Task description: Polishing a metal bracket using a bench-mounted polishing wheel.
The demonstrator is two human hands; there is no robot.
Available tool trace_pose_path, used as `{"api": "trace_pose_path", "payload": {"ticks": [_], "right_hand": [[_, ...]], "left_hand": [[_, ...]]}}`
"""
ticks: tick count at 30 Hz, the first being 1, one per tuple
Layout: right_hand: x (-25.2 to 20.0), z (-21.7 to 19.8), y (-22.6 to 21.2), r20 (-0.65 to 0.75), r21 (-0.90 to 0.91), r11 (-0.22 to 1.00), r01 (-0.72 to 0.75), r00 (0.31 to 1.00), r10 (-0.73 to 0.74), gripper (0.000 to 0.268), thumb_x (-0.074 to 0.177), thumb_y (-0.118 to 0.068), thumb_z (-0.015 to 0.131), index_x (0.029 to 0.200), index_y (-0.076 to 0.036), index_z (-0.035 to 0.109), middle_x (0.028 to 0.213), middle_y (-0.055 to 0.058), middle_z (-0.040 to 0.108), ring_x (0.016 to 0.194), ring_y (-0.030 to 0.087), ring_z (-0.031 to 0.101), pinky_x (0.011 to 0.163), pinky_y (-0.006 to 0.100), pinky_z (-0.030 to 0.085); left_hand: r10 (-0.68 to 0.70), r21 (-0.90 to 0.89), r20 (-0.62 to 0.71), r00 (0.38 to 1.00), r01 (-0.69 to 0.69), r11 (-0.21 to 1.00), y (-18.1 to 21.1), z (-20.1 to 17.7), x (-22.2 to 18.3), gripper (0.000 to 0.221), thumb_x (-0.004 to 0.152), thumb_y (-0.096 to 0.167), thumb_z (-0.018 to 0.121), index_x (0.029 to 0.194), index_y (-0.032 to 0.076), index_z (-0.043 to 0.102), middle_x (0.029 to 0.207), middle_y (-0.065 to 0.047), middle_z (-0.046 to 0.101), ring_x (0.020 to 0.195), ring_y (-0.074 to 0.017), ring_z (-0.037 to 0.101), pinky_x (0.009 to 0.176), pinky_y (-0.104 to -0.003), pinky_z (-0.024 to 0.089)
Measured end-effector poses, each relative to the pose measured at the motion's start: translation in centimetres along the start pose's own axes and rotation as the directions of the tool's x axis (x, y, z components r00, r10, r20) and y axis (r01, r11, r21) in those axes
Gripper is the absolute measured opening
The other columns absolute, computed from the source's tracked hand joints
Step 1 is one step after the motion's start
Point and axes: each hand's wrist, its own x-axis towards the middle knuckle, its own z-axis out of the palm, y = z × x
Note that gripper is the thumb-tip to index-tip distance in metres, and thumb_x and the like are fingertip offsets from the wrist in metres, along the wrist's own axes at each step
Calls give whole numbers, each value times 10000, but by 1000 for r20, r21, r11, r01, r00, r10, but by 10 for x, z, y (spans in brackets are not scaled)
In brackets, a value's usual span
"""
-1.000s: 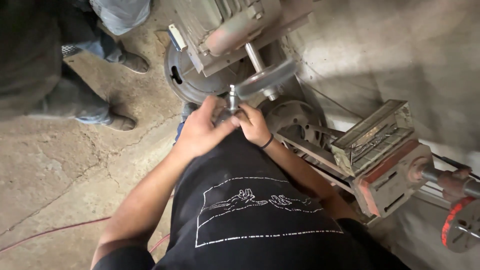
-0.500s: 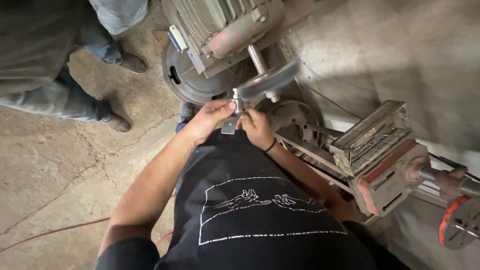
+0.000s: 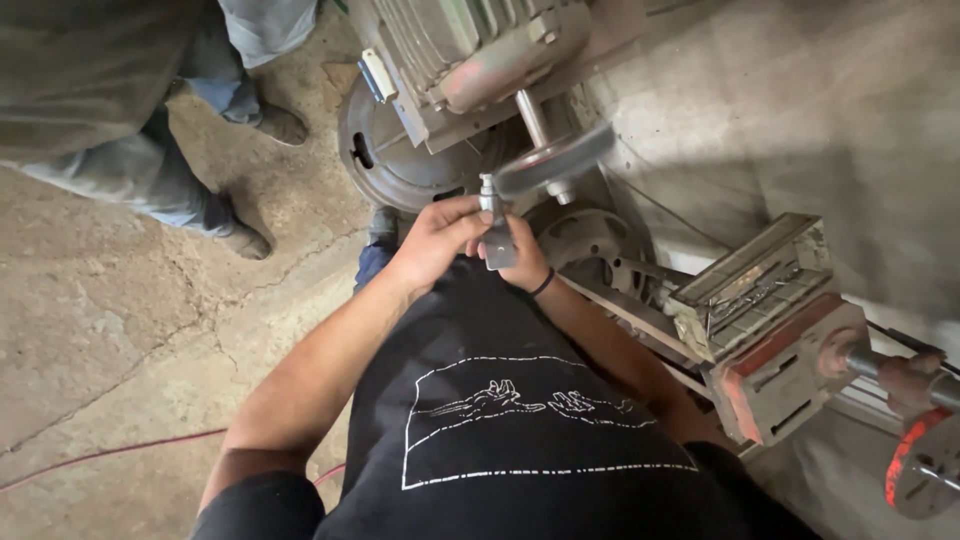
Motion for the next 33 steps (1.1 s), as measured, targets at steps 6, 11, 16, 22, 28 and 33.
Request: {"api": "trace_pose_path", "payload": {"ticks": [6, 11, 16, 22, 28, 33], "right_hand": [[9, 8, 9, 39, 132, 990, -50, 998, 45, 241, 957, -37, 690, 1169, -88, 588, 1062, 148, 679, 776, 302, 682, 703, 371, 584], [25, 24, -9, 49, -69, 994, -81, 995, 84, 171, 933, -49, 703, 1077, -69, 614, 971, 147, 691, 776, 293, 699, 710, 362, 584], [31, 32, -34, 60, -320, 941, -107, 989, 133, 93, 901, -65, 721, 955, -43, 649, 851, 146, 708, 776, 281, 721, 720, 351, 584], [43, 20, -68, -34, -560, 816, -142, 988, 148, 91, 869, -81, 739, 833, -18, 684, 730, 145, 726, 777, 269, 743, 729, 339, 584], [25, 20, -140, -32, -877, 480, -28, 999, 0, 624, 637, -485, 917, 1086, -96, 728, 831, 52, 734, 811, 241, 761, 691, 348, 612], [29, 22, -164, -136, -740, 660, -125, 990, 36, 367, 807, -386, 845, 1023, -119, 716, 748, 33, 717, 739, 224, 745, 623, 330, 581]], "left_hand": [[-10, 75, -34, 999, 12, 997, 26, 7, -5, 188, 908, 236, 686, 857, 57, 712, 563, -138, 648, 513, -156, 604, 513, -245, 475], [-43, 222, -132, 990, 72, 972, 35, 10, -4, 224, 868, 302, 707, 816, 86, 729, 579, -132, 621, 514, -170, 613, 478, -250, 485], [-48, 333, -147, 988, 95, 938, 27, 3, 5, 261, 835, 356, 707, 806, 100, 750, 579, -116, 623, 499, -179, 625, 455, -279, 517], [25, 148, -166, 986, 0, 989, -3, -10, 6, 231, 867, 312, 696, 826, 90, 743, 629, -64, 622, 612, -143, 609, 537, -300, 475], [80, 424, -175, 981, 2, 906, 21, -5, -14, 337, 894, 365, 736, 965, 37, 767, 794, -173, 713, 780, -224, 679, 665, -399, 521], [79, 492, -157, 984, 9, 871, 8, -4, -8, 350, 864, 409, 776, 996, 85, 770, 843, -111, 758, 813, -231, 730, 705, -386, 544]]}}
